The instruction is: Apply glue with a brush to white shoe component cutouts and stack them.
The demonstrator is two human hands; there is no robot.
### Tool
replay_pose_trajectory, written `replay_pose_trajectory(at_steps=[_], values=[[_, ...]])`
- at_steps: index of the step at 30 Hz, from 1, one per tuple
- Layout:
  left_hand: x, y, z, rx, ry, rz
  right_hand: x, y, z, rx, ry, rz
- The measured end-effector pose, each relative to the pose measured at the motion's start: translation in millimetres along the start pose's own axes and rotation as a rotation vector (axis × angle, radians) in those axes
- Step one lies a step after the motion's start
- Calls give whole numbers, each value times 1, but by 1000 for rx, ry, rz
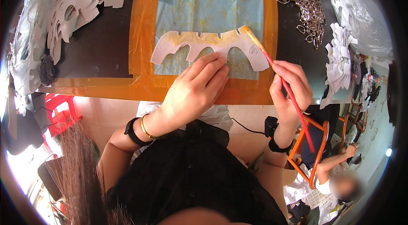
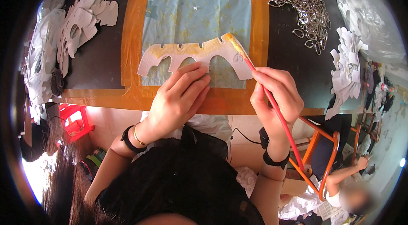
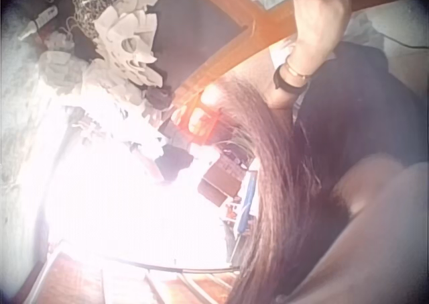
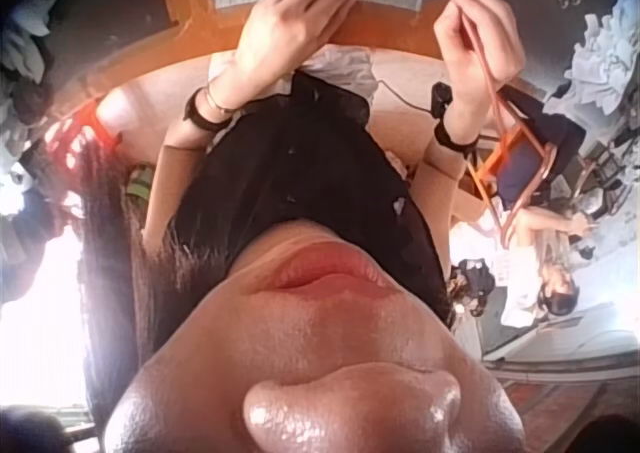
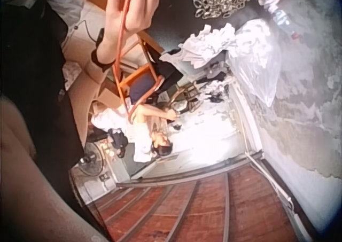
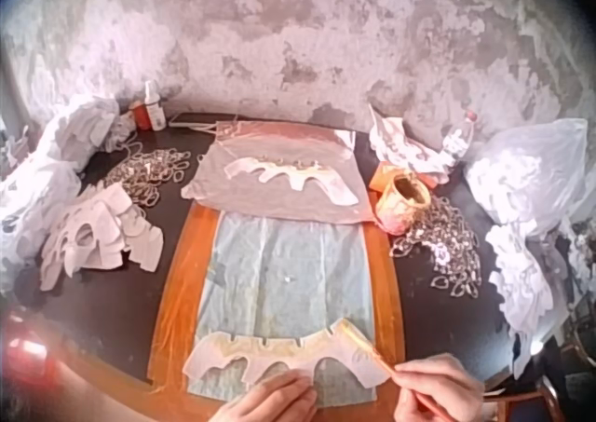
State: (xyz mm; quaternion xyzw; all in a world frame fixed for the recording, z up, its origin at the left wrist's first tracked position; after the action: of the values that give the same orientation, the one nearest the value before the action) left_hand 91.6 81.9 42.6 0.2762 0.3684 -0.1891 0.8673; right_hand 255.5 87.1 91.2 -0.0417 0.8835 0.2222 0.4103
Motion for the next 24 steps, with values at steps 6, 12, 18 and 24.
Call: replay_pose_trajectory(at_steps=[6,12,18,24], values=[[0,0,-1,-2,-1,0,-2,-1,0,5,-14,3],[-2,1,0,-6,-6,-3,-8,-8,-2,2,-21,30],[0,1,0,-2,-4,-9,-6,-11,0,2,-22,51],[-2,1,0,1,-2,-1,-7,-13,-5,4,-32,55]])
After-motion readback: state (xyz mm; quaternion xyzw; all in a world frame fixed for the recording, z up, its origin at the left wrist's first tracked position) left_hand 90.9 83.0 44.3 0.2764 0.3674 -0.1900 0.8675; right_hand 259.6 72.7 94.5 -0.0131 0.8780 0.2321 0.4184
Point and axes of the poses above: each hand's wrist, its own y-axis towards the middle knuckle, its own x-axis out of the palm, z = x × y, the point moved 10 cm from there along y, towards the middle knuckle, and after that the axes turned 8 degrees about -z, right-handed, at the moved point
